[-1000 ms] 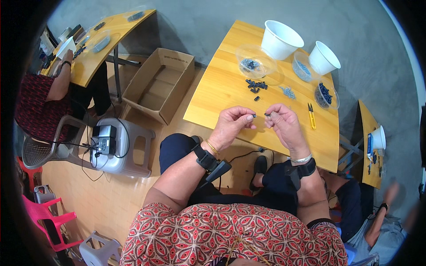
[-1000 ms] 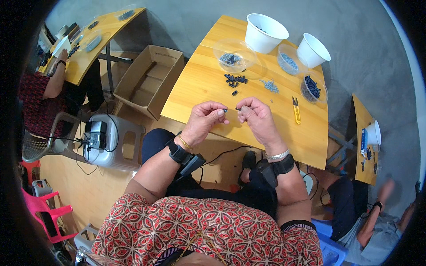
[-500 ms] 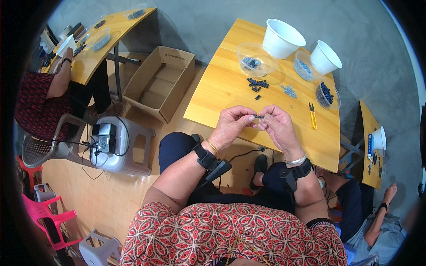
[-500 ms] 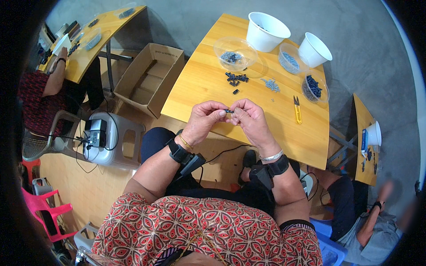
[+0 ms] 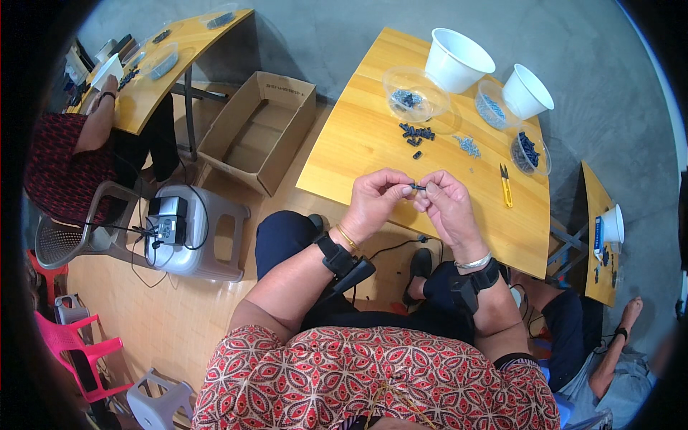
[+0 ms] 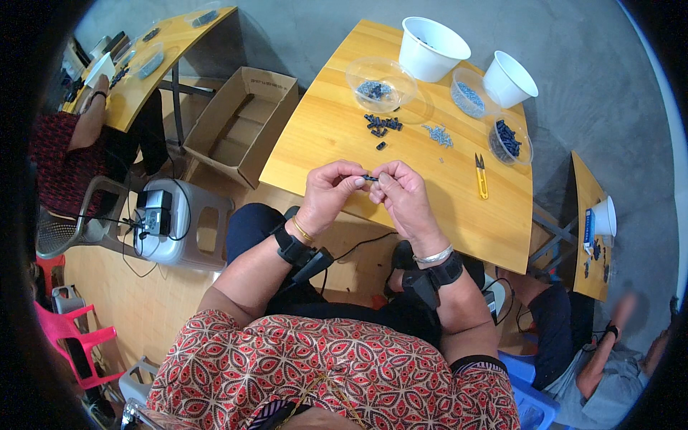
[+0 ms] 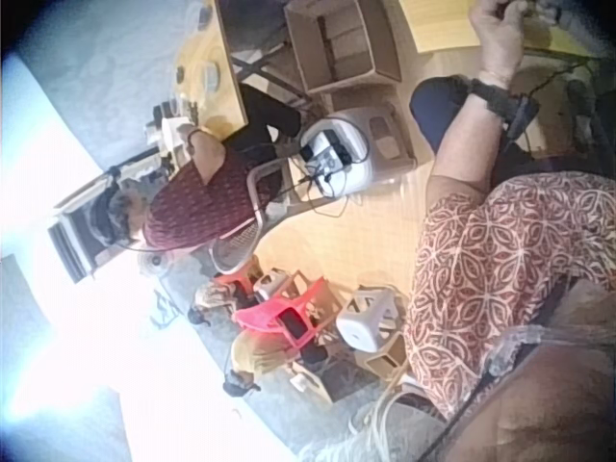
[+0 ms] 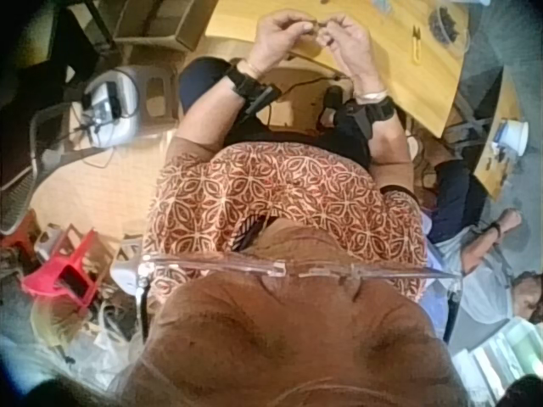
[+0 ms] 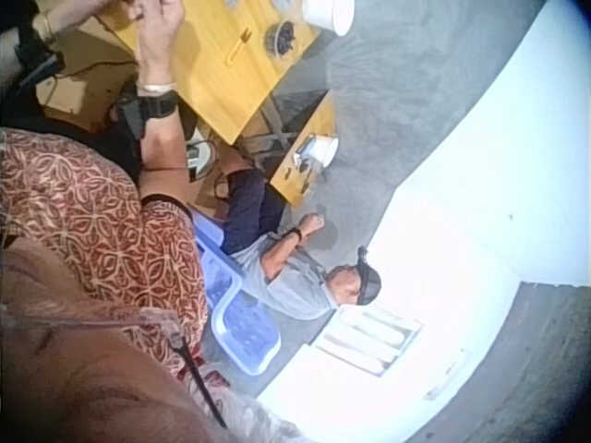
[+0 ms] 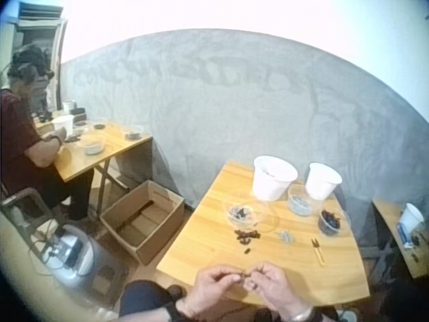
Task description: Manually inserting small blue plastic pins into black plastic housings using fingers and pliers.
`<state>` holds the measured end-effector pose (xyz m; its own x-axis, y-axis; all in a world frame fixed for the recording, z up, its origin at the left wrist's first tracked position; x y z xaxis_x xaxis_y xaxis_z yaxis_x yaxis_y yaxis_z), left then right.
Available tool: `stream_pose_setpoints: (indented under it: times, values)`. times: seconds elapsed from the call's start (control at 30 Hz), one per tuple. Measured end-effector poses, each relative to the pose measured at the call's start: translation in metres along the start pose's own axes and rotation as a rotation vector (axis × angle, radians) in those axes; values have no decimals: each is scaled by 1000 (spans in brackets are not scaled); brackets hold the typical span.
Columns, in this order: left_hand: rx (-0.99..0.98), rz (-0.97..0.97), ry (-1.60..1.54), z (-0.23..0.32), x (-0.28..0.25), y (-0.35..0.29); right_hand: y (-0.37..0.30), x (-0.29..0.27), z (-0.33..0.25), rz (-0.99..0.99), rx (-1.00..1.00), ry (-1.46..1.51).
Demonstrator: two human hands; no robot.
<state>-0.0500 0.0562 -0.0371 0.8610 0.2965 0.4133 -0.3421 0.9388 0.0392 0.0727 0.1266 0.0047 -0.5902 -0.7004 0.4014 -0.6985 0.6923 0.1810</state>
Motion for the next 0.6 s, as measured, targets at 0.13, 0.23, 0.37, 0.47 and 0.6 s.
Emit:
stream_pose_setpoints:
  times: [0.13, 0.23, 0.37, 0.47, 0.6]
  values:
    - [227, 75, 152, 3, 3, -1, -3, 0, 2, 45, 34, 105]
    - [288, 76, 207, 6, 3, -2, -4, 0, 4, 52, 31, 113]
    - [172, -22, 110, 3, 0, 0, -5, -4, 6, 32, -40, -80]
    - [31, -116, 50, 5, -2, 0, -4, -3, 0, -78, -124, -448]
    - [-214, -185, 54, 12, -1, -1, -3, 1, -9, -181, -259, -677]
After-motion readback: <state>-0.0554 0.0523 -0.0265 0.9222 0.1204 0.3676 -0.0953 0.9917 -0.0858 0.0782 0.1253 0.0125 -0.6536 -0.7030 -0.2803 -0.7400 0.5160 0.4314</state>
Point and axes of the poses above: each hand's wrist, its own y-axis towards the middle knuckle, its own x-axis out of the palm, z = x × y, the point moved 2 cm from there along y, towards the middle knuckle, and after that the axes turned 12 degrees about -x, right-handed, at the moved point
